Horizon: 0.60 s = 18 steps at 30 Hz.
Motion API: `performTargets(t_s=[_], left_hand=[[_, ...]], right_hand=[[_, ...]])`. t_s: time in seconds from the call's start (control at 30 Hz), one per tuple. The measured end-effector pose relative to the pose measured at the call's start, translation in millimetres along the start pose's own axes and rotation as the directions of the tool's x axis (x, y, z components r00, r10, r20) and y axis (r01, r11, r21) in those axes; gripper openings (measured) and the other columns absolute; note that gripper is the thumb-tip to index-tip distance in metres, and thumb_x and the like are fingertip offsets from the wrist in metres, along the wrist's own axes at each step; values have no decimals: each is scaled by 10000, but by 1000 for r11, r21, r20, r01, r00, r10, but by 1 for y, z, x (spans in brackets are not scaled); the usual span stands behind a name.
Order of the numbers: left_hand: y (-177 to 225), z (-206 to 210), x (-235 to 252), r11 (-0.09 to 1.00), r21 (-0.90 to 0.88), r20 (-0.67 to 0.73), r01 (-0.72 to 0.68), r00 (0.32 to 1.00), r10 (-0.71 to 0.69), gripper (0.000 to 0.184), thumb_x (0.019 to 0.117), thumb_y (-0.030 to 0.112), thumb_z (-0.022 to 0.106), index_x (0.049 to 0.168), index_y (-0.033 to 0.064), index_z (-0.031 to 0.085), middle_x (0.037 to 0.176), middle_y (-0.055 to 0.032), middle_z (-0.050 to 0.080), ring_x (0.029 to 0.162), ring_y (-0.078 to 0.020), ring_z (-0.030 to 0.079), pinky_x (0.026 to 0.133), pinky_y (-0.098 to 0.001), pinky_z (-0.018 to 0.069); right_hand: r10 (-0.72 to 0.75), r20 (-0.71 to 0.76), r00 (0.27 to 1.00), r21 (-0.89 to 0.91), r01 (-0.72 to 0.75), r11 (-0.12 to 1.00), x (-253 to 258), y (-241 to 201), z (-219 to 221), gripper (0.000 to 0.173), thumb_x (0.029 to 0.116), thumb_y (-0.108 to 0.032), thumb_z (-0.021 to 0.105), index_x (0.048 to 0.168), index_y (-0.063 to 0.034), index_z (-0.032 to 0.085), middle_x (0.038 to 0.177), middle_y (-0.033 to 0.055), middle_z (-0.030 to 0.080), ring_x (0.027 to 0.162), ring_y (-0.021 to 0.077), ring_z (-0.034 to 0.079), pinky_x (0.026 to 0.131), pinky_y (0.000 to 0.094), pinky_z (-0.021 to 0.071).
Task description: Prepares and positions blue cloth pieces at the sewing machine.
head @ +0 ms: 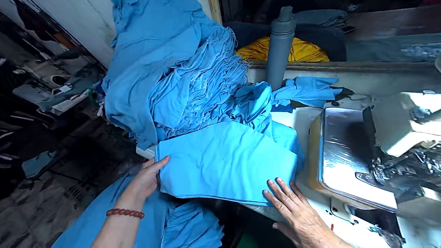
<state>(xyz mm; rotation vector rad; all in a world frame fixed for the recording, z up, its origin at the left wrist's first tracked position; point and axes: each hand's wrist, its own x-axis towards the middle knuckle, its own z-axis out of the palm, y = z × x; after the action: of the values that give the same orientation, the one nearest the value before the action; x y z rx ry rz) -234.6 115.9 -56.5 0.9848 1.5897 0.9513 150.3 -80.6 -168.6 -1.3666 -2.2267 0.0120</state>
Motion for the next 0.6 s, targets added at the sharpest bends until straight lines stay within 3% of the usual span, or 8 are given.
performTargets(t_s=[0.2, 0.3, 0.37, 0.43, 0.53, 0.6], left_hand=[[-19, -5, 7, 997, -50, 14, 52, 999, -52, 321, 1092, 239, 464, 1378, 102, 516, 1155, -65, 671, 1016, -131, 676, 856, -339, 572], [-32, -14, 10, 995, -83, 47, 46, 998, -42, 385, 1092, 258, 462, 1432, 79, 484, 1284, -88, 630, 1137, -165, 633, 954, -390, 532], [-34, -14, 7, 996, -67, 29, 60, 998, -58, 382, 1089, 251, 460, 1427, 76, 479, 1286, -81, 626, 1134, -151, 633, 947, -369, 538], [-38, -18, 6, 993, -85, 30, 81, 996, -79, 389, 1090, 245, 455, 1435, 66, 470, 1311, -92, 609, 1157, -156, 616, 964, -370, 522], [-39, -16, 0, 986, -113, 22, 124, 992, -122, 380, 1105, 331, 398, 1359, 91, 548, 1186, -65, 683, 1054, -150, 671, 876, -349, 560], [-38, -19, -6, 976, -159, 8, 147, 989, -148, 418, 1112, 377, 364, 1350, 95, 559, 1147, -70, 698, 1005, -164, 681, 834, -355, 559]], right_hand=[[-2, 24, 1000, 10, 2, 1000, -5, -9, -2, 728, 891, -470, 687, 1536, -210, 472, 1613, 111, 429, 1490, 367, 391, 1149, 648, 348], [-110, 56, 992, 103, 104, 989, -20, -22, -6, 588, 989, -473, 575, 1474, -144, 523, 1569, 116, 487, 1489, 307, 404, 1208, 529, 320], [-189, 92, 978, 243, 162, 957, -33, -30, -9, 468, 1026, -378, 576, 1387, -83, 614, 1459, 153, 596, 1423, 312, 501, 1189, 458, 379], [-193, 120, 974, 332, 144, 932, -43, -35, -11, 358, 1047, -306, 576, 1296, -65, 666, 1388, 160, 648, 1382, 337, 542, 1164, 446, 413], [-79, 128, 989, 368, 27, 929, -46, -39, -23, 291, 1047, -270, 593, 1183, -38, 704, 1232, 145, 727, 1203, 299, 671, 1034, 394, 521], [-18, 146, 989, 398, -42, 917, -36, -39, -34, 292, 1049, -227, 592, 1171, 14, 704, 1111, 193, 751, 1009, 317, 740, 898, 416, 585]])
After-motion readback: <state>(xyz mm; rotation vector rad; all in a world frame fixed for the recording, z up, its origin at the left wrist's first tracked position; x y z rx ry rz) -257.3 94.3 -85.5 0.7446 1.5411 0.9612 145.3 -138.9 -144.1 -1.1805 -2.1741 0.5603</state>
